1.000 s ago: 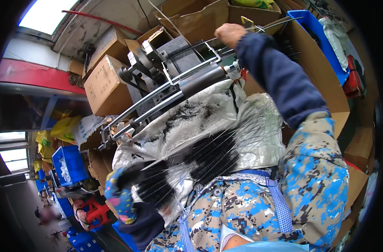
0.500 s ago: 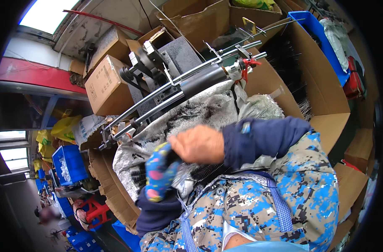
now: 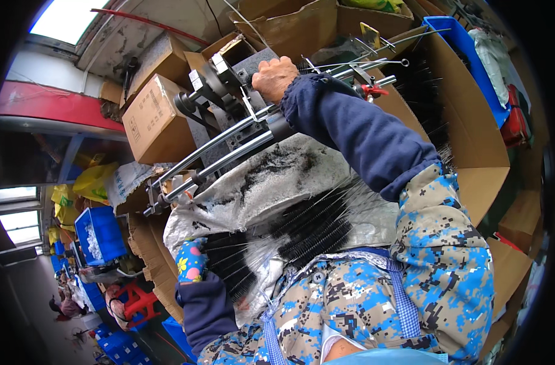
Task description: Operating a mechanical fixture to assemble or process small wire brushes.
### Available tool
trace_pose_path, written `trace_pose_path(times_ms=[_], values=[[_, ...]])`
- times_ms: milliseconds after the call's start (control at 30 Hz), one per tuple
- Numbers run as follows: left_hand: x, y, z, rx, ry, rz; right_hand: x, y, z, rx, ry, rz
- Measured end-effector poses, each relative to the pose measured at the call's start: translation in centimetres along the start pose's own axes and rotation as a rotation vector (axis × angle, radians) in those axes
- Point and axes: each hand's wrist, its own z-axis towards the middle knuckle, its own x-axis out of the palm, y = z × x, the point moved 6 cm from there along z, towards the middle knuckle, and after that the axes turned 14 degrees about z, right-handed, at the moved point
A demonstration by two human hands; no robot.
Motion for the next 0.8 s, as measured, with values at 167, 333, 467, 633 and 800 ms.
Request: trace_pose_path(times_ms=[167, 333, 467, 633, 800], values=[[-4.3, 0.7, -2.4, -0.145, -0.207, 0.268, 0.2, 0.2, -0.1, -0.064, 0.026, -0.020], [-9.0, 3.1, -7.3, -0.195, -0.357, 0.288, 1.3, -0.5, 0.7, -0.077, 0.008, 0.002], [-11.7, 4.6, -10.1, -0.222, -0.455, 0.262, 1.4, -1.1, 1.3, -0.121, -0.035, -0.001], [-15.4, 2.1, -12.3, -0.077, -0.657, 0.032, 1.4, -1.4, 1.0, -0.199, -0.059, -0.016], [-13.5, -1.7, -10.1, 0.117, -0.658, -0.394, 1.8, -0.6, 1.5, -0.204, -0.028, -0.011]])
